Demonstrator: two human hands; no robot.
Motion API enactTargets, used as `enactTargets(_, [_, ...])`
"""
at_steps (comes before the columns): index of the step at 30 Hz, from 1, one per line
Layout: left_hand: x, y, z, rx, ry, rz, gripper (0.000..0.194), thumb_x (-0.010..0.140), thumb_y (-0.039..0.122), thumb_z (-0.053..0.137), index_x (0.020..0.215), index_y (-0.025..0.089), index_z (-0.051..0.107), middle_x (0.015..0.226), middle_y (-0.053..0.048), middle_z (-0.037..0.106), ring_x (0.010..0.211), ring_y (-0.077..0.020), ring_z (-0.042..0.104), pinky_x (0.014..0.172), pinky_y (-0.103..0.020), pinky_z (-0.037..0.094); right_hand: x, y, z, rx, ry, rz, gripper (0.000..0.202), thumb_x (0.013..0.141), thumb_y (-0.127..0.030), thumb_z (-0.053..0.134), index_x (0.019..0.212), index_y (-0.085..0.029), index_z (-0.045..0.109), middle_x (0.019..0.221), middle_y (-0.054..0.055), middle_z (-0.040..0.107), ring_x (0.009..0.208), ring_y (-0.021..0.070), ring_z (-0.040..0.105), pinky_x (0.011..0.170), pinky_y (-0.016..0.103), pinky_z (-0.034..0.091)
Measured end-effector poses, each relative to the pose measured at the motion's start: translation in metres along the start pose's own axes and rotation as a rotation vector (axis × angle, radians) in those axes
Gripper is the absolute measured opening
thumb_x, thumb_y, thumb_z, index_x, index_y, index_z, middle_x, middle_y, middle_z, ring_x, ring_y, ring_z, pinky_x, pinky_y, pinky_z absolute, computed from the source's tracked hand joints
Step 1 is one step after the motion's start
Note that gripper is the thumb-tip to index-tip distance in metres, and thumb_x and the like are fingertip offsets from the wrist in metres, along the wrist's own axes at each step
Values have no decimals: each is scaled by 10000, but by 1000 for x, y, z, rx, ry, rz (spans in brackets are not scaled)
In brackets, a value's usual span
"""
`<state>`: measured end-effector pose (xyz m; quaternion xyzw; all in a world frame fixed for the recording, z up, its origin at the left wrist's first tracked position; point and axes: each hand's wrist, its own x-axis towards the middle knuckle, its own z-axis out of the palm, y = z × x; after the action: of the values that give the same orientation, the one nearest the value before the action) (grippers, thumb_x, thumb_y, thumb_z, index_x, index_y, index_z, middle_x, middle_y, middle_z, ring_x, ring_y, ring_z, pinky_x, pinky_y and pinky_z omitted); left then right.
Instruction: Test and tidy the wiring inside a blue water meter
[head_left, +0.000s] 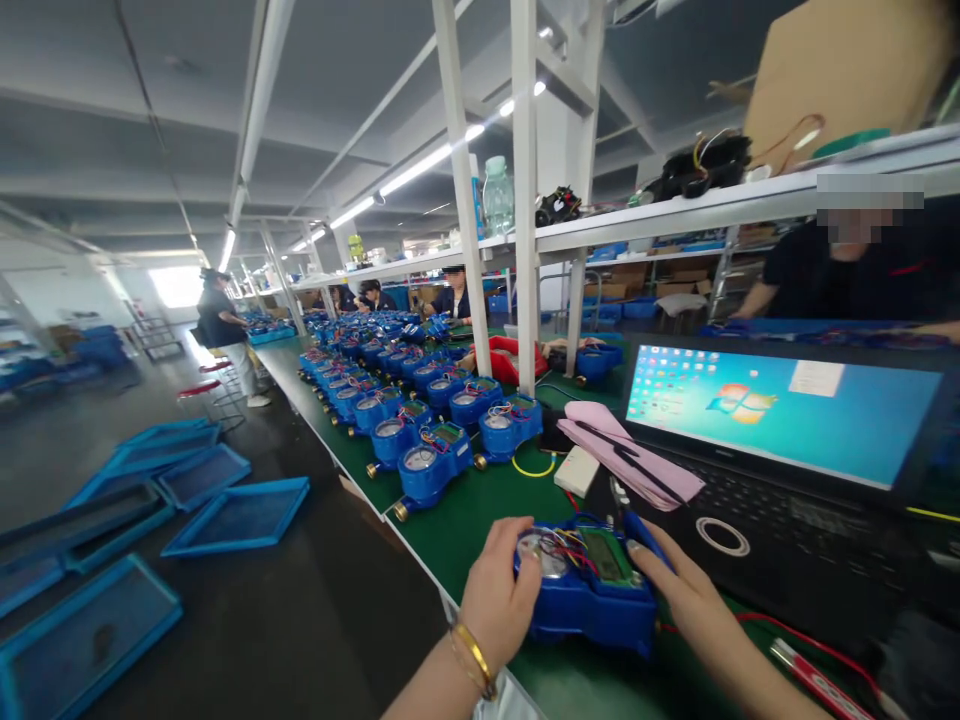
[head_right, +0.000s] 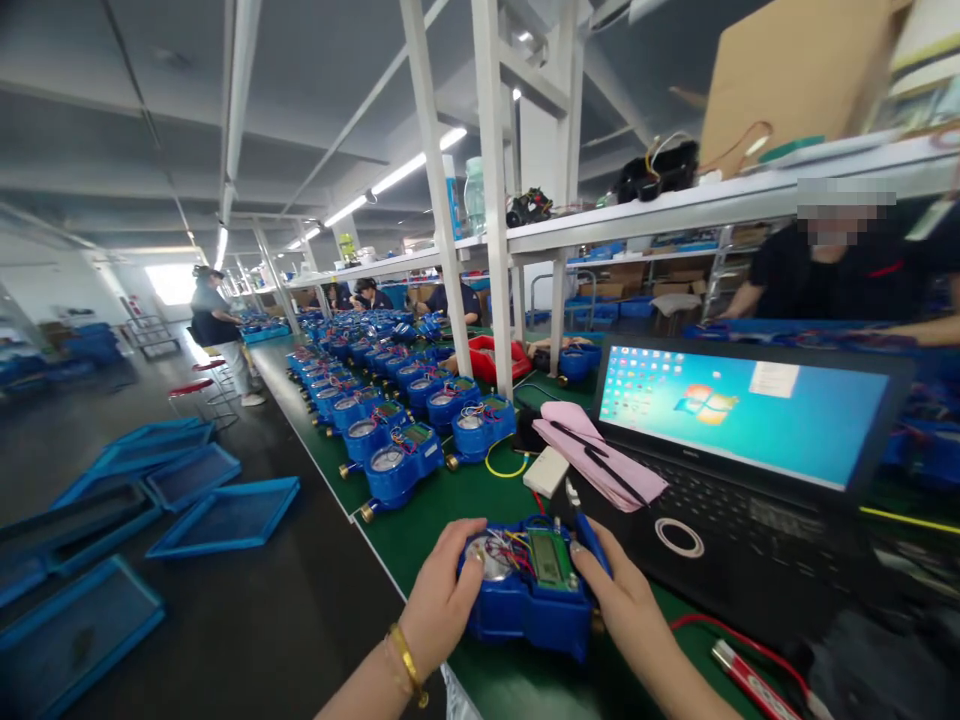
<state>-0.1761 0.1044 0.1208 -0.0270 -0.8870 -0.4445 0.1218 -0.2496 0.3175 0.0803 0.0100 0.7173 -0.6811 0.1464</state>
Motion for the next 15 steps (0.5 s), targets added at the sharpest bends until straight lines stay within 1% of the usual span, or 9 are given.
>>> enactTargets(1, [0, 0, -6, 20, -7, 6, 397, 871, 325, 423, 1231, 191, 522, 1225, -99, 571, 1134, -209, 536, 1009, -316, 420, -2, 2, -2, -20, -6, -2, 755, 704, -595, 601, 1335, -216, 432, 1032, 103, 686, 848, 307, 634, 696, 409, 497])
enactTargets(2, [3, -2, -14, 49, 4, 7, 419, 867, 364, 449, 1246, 196, 511, 1234, -98, 567, 1142, -213, 533, 1007, -318, 424, -5, 4, -5, -39, 1, -26, 752, 698, -581, 611, 1331, -213, 440, 1127, 111, 658, 979, 326, 609, 824, 428, 482])
enactTargets(4, [19, -11, -38, 135, 92, -16, 513, 850, 439, 482, 1283, 163, 464, 1276, -132, 524, 1196, -246, 487, 1039, -354, 394, -9, 8, -7, -66, 37, -111, 719, 703, -566, 611, 1313, -216, 462, 1306, 103, 557, 1215, 338, 476, 1054, 434, 337])
enactTargets(6, [43, -27, -67, 258, 250, -77, 615, 819, 460, 514, 1294, 84, 410, 1328, -205, 432, 1282, -309, 373, 1112, -427, 274, -13, 10, -6, -77, 45, -163, 702, 725, -574, 590, 1319, -225, 454, 1388, 91, 481, 1297, 335, 390, 1122, 438, 235])
enactTargets(7, [57, -37, -80, 318, 310, -117, 669, 795, 461, 543, 1303, 58, 379, 1350, -234, 386, 1313, -344, 313, 1133, -463, 205, -14, 11, -5, -75, 35, -168, 705, 731, -581, 582, 1323, -223, 448, 1396, 94, 471, 1301, 337, 385, 1124, 443, 233])
enactTargets(8, [71, -47, -92, 372, 329, -156, 709, 757, 471, 590, 1285, 42, 389, 1350, -258, 368, 1322, -385, 276, 1129, -501, 179, -15, 11, -3, -72, 28, -169, 707, 736, -587, 573, 1326, -219, 444, 1395, 99, 470, 1298, 338, 388, 1120, 446, 241])
enactTargets(10, [94, -67, -109, 459, 287, -230, 769, 666, 470, 687, 1237, 25, 427, 1300, -283, 404, 1287, -439, 307, 1085, -553, 229, -16, 11, -1, -69, 25, -175, 698, 748, -584, 560, 1324, -208, 445, 1387, 106, 479, 1295, 336, 392, 1116, 448, 253])
enactTargets(12, [107, -82, -115, 531, 215, -261, 761, 638, 445, 724, 1222, 43, 446, 1259, -250, 455, 1245, -407, 377, 1052, -541, 291, -15, 11, 1, -79, 35, -195, 677, 760, -572, 550, 1321, -207, 448, 1377, 103, 490, 1295, 326, 397, 1118, 443, 259])
enactTargets(15, [108, -92, -117, 628, 162, -262, 699, 687, 417, 687, 1238, 65, 439, 1247, -207, 474, 1218, -347, 418, 1042, -514, 318, -13, 13, 1, -97, 54, -217, 664, 761, -570, 537, 1318, -217, 457, 1350, 93, 519, 1266, 310, 442, 1120, 441, 275])
